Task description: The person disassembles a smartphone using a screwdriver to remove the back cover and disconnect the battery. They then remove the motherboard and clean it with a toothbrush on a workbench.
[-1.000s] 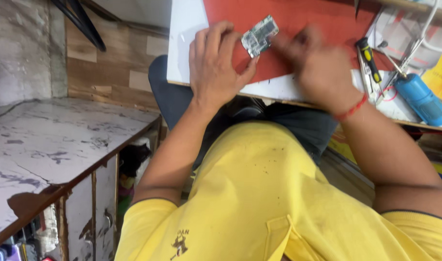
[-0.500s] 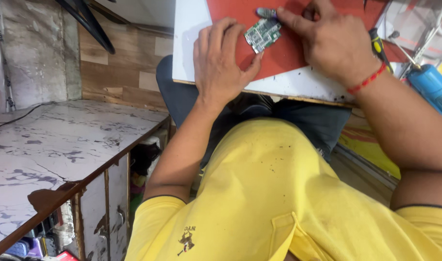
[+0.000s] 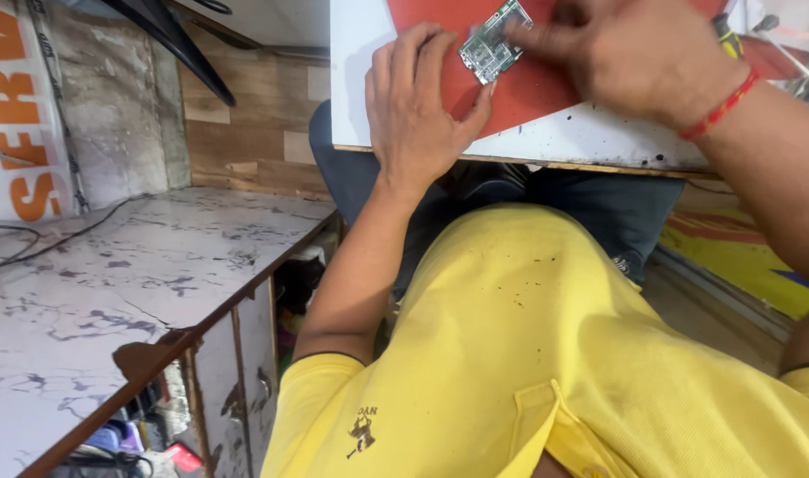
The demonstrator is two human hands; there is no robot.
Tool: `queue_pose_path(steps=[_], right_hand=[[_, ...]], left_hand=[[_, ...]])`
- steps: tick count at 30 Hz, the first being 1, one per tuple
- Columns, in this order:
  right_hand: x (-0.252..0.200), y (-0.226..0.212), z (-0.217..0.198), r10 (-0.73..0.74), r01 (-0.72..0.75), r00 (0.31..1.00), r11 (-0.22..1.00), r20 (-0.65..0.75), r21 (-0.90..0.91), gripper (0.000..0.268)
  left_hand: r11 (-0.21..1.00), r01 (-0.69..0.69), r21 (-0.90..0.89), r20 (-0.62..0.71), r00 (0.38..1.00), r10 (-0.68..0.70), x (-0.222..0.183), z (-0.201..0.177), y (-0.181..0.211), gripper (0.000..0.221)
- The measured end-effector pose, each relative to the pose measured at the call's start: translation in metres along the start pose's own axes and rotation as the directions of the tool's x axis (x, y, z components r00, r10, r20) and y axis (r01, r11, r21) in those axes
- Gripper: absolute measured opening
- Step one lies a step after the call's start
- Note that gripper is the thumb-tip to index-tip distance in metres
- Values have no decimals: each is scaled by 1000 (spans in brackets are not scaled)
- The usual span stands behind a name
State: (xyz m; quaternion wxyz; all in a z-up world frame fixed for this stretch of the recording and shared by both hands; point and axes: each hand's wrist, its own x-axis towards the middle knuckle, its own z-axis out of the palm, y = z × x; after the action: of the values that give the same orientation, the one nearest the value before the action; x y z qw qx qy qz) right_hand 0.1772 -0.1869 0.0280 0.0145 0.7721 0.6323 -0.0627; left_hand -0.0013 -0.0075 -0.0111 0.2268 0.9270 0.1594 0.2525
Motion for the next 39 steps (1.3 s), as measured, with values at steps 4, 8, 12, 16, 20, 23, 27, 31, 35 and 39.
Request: queue_pose_path(steps=[4,8,12,16,20,23,27,31,35,39], right_hand=[[-1,10,-6,-57,45,994,990,-88,-136,74],[-2,10,-6,-35,34,999,996,-20,-77,69],[-5,10,-8,29,-28,996,999,-89,20,62],[-13,-6,-11,-9,12,997,999,82,-31,63],[-10,0,-15,72,-49,986,988,-150,148,58],[-16,-27,-11,129,-130,991,987,21,95,67],[-21,-39,6,212,-181,966,963,-147,199,55],[-17,-58,6,209,-169,965,958,-160,233,62],[-24,-53,4,309,-248,936,921,-172,302,54],[-19,-60,2,289,-223,947,906,-142,359,61]], left_hand=[[1000,-19,8,18,1000,19,4,-1,1,52],[998,-62,26,8,998,61,7,-3,-1,51],[998,-64,28,9,998,64,5,-3,1,49],[999,-50,4,16,999,50,5,-5,4,45],[999,-48,-1,16,999,48,5,-4,1,45],[999,-42,3,6,999,42,7,-7,1,44],[999,-6,44,64,998,3,1,1,-4,43],[997,-80,8,-22,997,80,5,-5,-2,46],[998,-52,-18,16,999,52,-1,-1,-4,45],[998,-58,5,2,998,58,6,-5,-2,45]])
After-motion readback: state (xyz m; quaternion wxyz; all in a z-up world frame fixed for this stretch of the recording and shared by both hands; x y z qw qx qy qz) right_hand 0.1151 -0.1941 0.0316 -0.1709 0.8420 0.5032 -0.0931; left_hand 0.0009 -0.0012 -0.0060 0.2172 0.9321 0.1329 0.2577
